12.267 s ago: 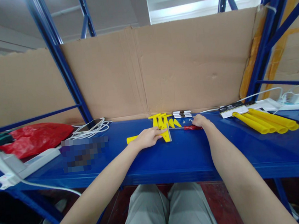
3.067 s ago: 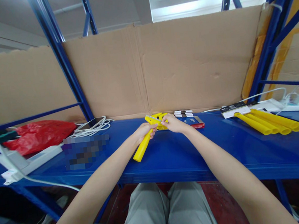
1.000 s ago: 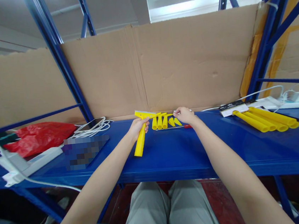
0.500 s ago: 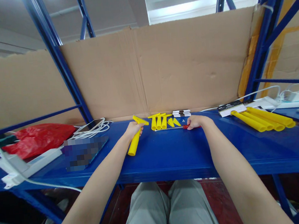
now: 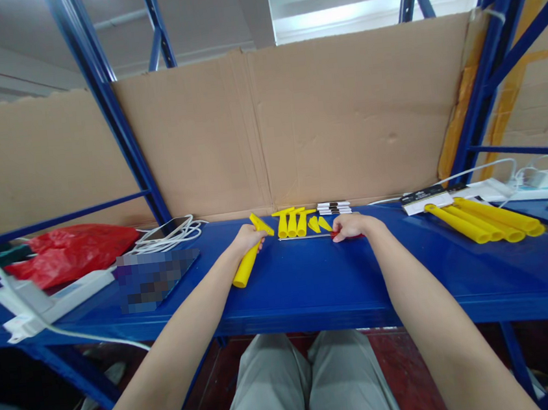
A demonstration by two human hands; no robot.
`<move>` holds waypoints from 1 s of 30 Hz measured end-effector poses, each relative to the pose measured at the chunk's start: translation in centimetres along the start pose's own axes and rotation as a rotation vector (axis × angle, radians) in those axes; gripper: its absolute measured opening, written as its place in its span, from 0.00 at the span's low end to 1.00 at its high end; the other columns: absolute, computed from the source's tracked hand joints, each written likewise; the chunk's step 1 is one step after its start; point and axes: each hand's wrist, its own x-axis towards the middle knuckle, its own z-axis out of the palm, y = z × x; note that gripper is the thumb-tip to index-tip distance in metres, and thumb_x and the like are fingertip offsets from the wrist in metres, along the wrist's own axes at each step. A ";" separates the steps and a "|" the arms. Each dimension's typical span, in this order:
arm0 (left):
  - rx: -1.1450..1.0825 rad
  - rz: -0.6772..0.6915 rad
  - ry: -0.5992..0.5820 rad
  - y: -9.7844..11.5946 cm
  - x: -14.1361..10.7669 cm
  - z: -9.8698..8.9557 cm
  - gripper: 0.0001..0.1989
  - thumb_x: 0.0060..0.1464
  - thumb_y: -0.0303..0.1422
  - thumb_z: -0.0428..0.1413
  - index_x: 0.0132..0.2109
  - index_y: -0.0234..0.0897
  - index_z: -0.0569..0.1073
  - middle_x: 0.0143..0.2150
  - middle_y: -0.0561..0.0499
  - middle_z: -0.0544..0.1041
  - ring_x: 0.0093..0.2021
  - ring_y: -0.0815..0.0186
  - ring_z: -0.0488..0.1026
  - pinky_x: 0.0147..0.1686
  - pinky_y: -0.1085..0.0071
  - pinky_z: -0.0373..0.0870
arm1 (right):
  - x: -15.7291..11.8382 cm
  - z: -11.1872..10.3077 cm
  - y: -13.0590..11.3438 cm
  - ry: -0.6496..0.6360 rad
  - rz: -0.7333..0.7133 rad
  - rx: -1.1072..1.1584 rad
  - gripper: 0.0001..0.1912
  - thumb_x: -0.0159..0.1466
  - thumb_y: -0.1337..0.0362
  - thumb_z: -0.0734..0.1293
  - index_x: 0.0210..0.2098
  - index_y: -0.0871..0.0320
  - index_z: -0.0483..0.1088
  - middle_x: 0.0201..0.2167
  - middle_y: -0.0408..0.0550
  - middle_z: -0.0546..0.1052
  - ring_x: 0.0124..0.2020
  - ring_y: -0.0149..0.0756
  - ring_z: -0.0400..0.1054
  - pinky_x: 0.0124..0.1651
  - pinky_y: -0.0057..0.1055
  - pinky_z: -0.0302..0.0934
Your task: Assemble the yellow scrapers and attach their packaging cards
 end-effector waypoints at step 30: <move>-0.047 0.062 -0.018 0.3 -0.5 -0.3 0.17 0.49 0.22 0.55 0.16 0.35 0.63 0.09 0.55 0.62 0.11 0.73 0.60 0.15 0.77 0.59 | 0.0 -0.2 -0.9 0.115 -0.102 0.196 0.10 0.49 0.59 0.69 0.28 0.58 0.70 0.30 0.47 0.77 0.34 0.37 0.70 0.38 0.30 0.62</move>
